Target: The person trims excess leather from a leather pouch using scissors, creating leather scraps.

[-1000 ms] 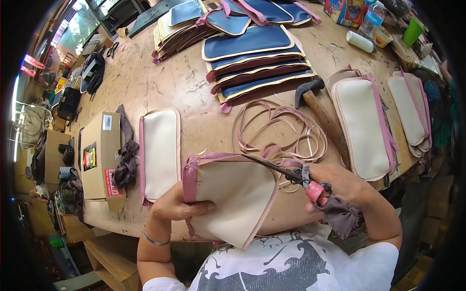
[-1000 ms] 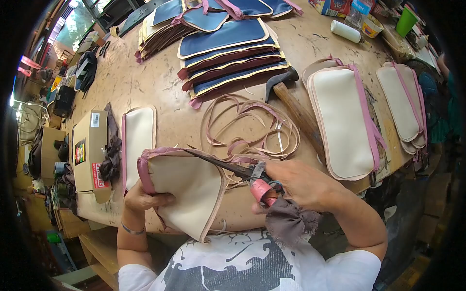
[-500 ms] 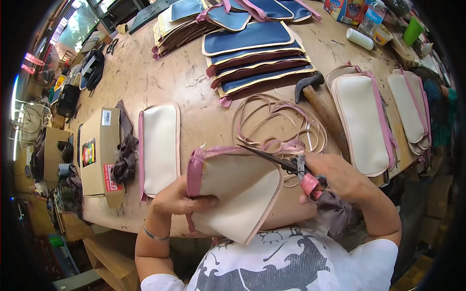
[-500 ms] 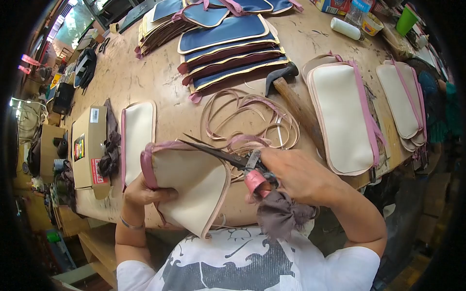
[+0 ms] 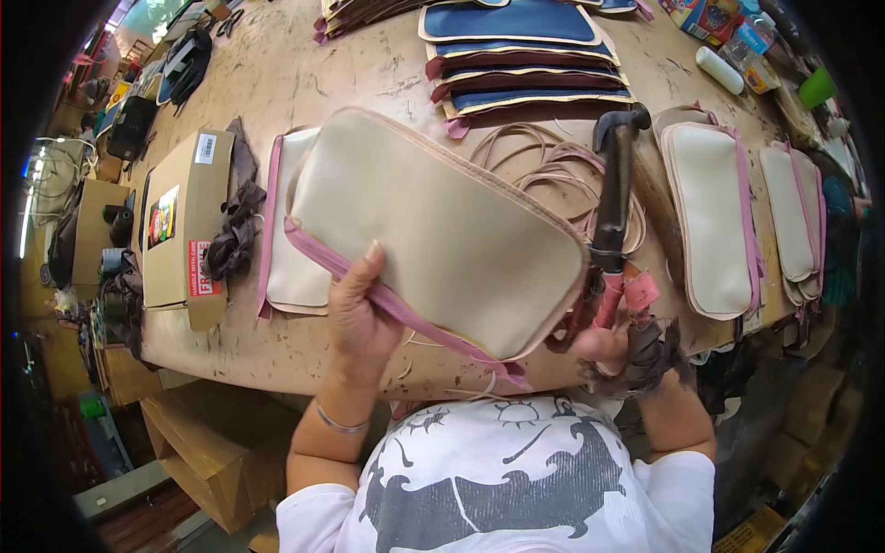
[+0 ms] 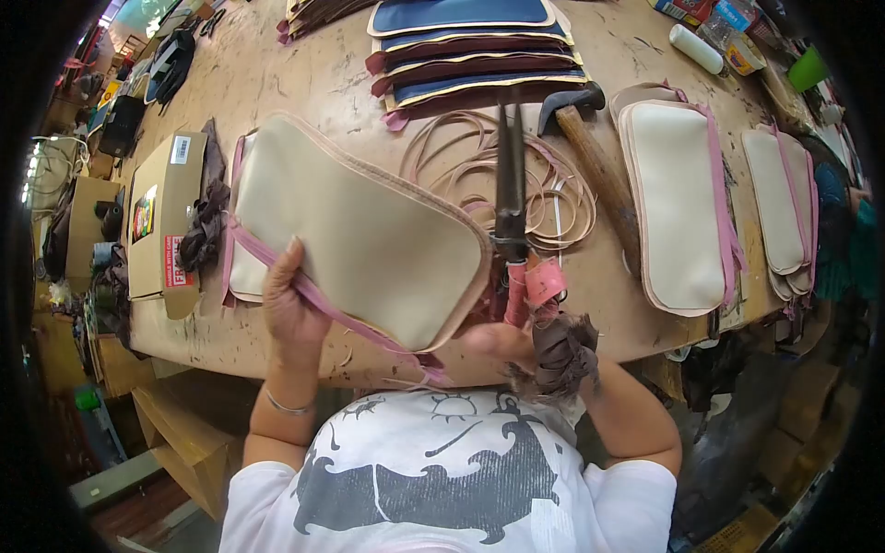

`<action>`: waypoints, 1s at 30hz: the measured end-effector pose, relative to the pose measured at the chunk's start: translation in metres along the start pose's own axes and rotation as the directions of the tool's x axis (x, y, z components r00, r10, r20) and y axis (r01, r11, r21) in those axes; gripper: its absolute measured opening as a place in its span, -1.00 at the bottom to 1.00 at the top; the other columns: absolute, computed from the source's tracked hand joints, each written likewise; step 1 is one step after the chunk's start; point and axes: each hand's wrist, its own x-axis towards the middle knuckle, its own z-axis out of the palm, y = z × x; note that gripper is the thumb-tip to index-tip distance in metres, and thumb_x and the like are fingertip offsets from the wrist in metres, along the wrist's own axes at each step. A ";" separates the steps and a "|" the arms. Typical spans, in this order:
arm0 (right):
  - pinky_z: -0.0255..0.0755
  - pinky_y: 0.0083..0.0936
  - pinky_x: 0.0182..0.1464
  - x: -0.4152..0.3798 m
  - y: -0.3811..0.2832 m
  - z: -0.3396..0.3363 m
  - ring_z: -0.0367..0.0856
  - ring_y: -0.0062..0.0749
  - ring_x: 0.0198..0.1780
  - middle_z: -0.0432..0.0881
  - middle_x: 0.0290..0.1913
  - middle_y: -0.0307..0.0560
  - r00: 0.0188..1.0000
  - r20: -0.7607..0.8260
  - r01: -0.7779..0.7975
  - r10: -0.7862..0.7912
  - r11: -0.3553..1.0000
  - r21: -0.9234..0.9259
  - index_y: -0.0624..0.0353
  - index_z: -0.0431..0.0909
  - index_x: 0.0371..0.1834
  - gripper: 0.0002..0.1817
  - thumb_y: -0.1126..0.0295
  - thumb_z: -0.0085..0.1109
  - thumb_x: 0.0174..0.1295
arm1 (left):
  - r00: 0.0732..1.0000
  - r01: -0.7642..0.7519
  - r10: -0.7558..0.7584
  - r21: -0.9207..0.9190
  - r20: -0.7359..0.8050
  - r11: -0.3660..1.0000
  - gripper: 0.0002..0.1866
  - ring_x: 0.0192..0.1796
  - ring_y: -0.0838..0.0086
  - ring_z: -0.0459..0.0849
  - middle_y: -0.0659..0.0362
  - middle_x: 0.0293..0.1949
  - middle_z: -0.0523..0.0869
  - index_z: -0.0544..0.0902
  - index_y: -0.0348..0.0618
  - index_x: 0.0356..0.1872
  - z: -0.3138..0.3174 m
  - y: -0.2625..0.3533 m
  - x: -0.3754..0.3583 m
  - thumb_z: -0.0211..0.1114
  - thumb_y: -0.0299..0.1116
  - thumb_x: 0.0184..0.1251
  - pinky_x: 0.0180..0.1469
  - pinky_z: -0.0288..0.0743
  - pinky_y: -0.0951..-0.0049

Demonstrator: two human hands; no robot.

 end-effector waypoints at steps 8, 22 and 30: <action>0.14 -0.49 0.09 -0.004 -0.011 -0.008 0.31 -0.47 0.02 0.36 -0.06 -0.11 0.967 -0.244 0.035 -0.077 0.984 -0.172 0.22 0.20 0.01 -0.43 0.54 0.16 -0.16 | 0.937 -0.005 0.016 -0.034 0.348 0.999 -0.37 0.03 0.32 0.41 0.04 0.00 0.41 0.19 -0.27 0.10 -0.008 0.046 -0.014 0.21 -0.25 0.01 0.09 0.29 0.25; 0.26 -0.74 -0.60 -0.012 0.001 0.003 0.33 -0.57 -0.50 0.32 -0.44 -0.16 0.998 -0.048 -0.036 0.030 0.992 -0.122 0.23 0.23 -0.23 -0.31 -0.04 0.29 -0.28 | 0.942 -0.315 0.335 0.281 -0.024 0.906 -0.62 -0.10 0.46 0.50 0.15 -0.10 0.49 0.31 -0.23 0.00 -0.033 0.060 -0.048 0.07 -0.51 0.10 -0.06 0.41 0.48; 0.16 -0.81 -0.67 0.004 0.005 0.008 0.28 -0.66 -0.67 0.31 -0.52 -0.18 0.615 0.254 -0.637 0.747 0.660 -0.397 0.12 0.26 -0.68 -0.40 -0.21 0.24 -0.33 | 0.958 -0.284 0.241 0.595 0.154 0.752 -0.50 -0.06 0.51 0.44 0.09 0.00 0.37 0.24 -0.35 0.07 -0.032 0.017 -0.037 0.06 -0.67 0.02 -0.04 0.38 0.54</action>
